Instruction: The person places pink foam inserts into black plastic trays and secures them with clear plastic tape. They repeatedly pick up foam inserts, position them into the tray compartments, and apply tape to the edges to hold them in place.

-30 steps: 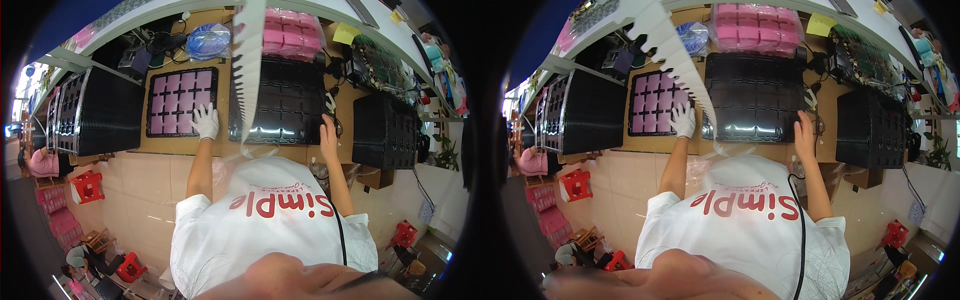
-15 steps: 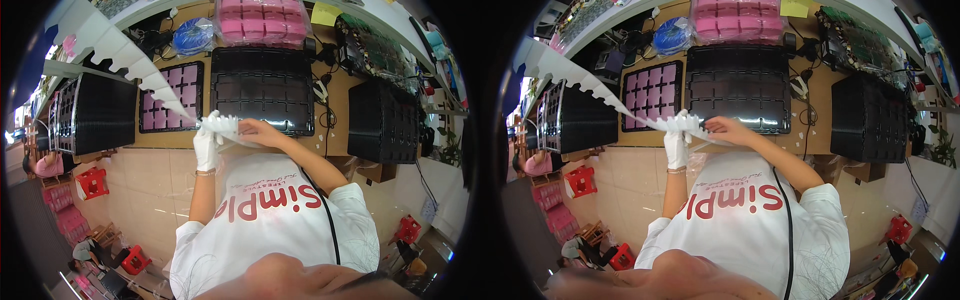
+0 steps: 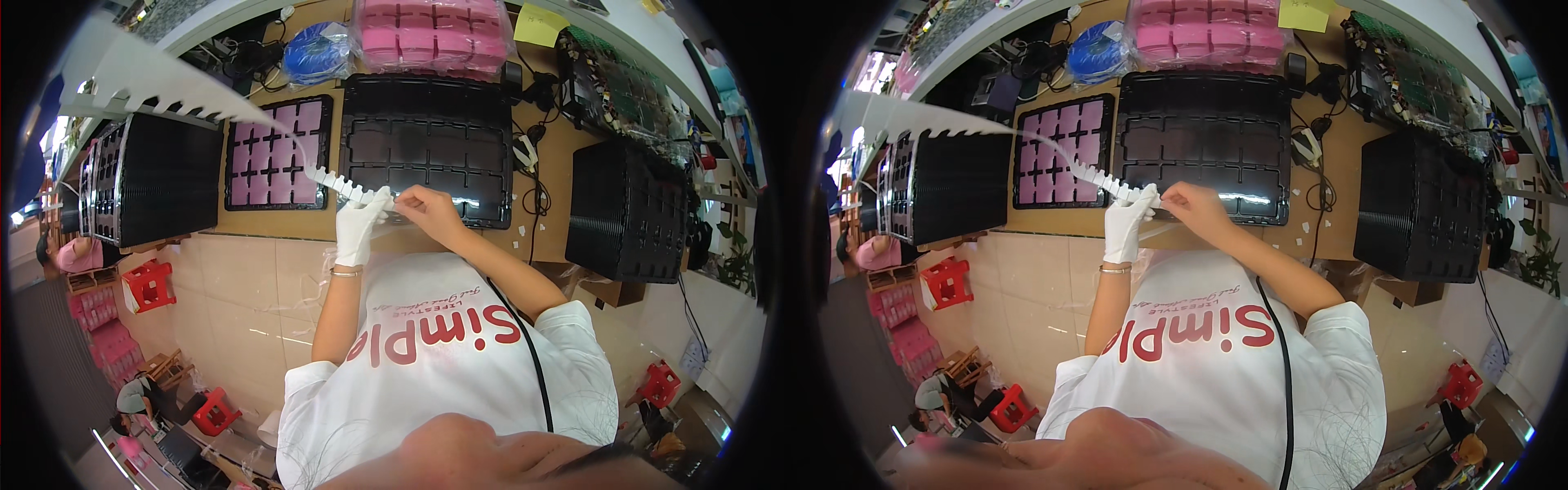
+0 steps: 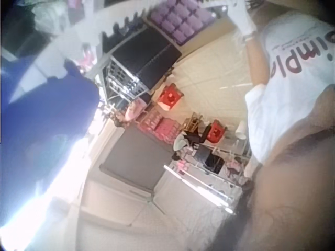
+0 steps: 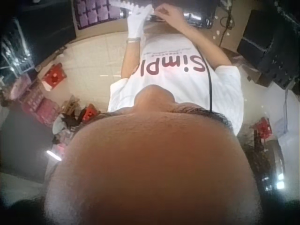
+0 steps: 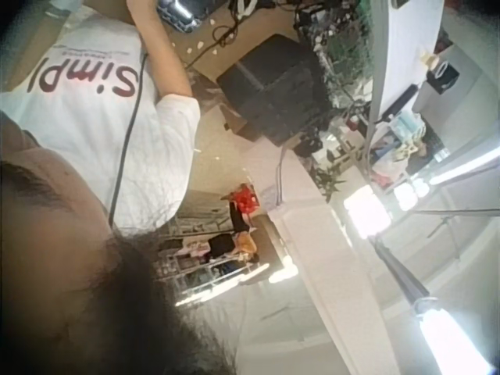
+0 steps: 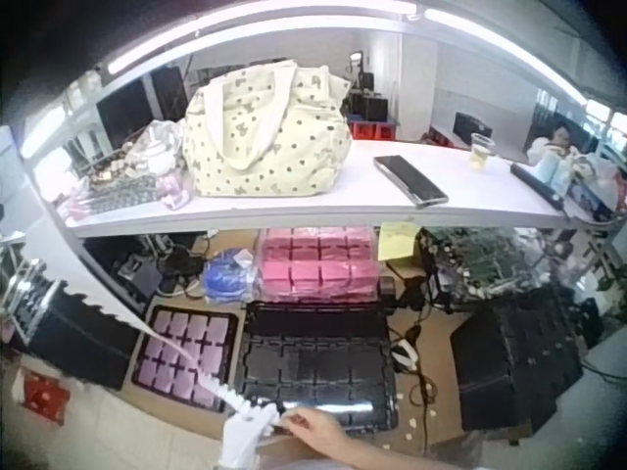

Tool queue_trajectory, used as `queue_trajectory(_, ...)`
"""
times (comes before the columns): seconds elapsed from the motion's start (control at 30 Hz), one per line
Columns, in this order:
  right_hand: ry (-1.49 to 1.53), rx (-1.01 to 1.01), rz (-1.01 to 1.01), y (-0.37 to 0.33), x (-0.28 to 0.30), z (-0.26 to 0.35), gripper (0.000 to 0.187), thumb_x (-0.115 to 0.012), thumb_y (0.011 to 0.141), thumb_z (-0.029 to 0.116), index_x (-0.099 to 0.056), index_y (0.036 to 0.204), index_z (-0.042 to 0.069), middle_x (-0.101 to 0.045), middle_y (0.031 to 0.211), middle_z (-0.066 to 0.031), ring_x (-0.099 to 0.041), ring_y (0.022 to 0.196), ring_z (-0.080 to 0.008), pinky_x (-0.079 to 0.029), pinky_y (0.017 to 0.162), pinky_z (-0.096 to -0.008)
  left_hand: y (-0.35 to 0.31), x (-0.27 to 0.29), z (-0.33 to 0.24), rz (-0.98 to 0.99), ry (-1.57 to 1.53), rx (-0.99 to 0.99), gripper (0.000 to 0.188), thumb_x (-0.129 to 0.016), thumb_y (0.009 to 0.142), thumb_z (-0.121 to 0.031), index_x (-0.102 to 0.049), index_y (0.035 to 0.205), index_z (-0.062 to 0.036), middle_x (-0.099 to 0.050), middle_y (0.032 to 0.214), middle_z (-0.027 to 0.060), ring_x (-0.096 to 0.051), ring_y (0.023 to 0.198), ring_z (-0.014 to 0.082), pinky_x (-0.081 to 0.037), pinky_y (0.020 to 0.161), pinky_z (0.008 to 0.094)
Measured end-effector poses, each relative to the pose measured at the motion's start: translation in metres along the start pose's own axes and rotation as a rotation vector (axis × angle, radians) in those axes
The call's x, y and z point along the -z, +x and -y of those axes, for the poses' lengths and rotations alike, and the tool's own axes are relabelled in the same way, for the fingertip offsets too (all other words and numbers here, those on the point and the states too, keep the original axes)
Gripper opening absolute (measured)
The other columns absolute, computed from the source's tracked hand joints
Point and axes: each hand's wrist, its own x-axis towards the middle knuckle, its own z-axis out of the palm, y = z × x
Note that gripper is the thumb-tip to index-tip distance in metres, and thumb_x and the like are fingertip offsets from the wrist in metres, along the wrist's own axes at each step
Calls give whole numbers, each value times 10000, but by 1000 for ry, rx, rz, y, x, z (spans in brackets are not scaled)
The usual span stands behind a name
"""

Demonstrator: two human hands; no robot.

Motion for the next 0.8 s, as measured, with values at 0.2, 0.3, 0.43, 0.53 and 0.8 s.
queue_trajectory(0.2,-510,753,-53,40,-3,-2,75,-719,761,74,-673,819,69,-639,894,-48,-608,831,-218,-491,688,-283,34,14,6,-145,-131,11,198,-724,855,-216,-669,922,-38,-656,784,5,-564,633,45,-452,577,188)
queue_trajectory(0.3,-284,591,-159,98,-5,-10,84,-728,762,89,-687,833,76,-611,884,-49,-579,817,-201,-476,675,-273,57,31,13,-223,-115,10,204,-730,851,-213,-663,946,-45,-649,792,6,-566,631,47,-459,569,187)
queue_trajectory(0.43,-154,311,-288,221,7,-46,87,-741,743,122,-703,809,80,-586,802,-59,-598,756,-195,-475,672,-297,69,38,8,-195,-50,83,225,-740,844,-242,-660,936,-53,-650,801,6,-568,619,54,-467,565,194)
queue_trajectory(0.53,-367,256,-257,273,8,-64,98,-732,737,155,-685,781,81,-594,773,-70,-614,728,-225,-493,691,-331,71,37,4,-178,9,79,249,-755,829,-287,-659,888,-64,-646,761,-7,-548,593,44,-442,562,183)
queue_trajectory(0.8,-739,116,-138,289,11,-54,133,-714,720,227,-668,723,103,-674,836,-102,-655,812,-299,-514,735,-418,75,41,3,-158,39,113,246,-750,837,-285,-686,860,-48,-646,742,-8,-541,583,43,-424,563,180)
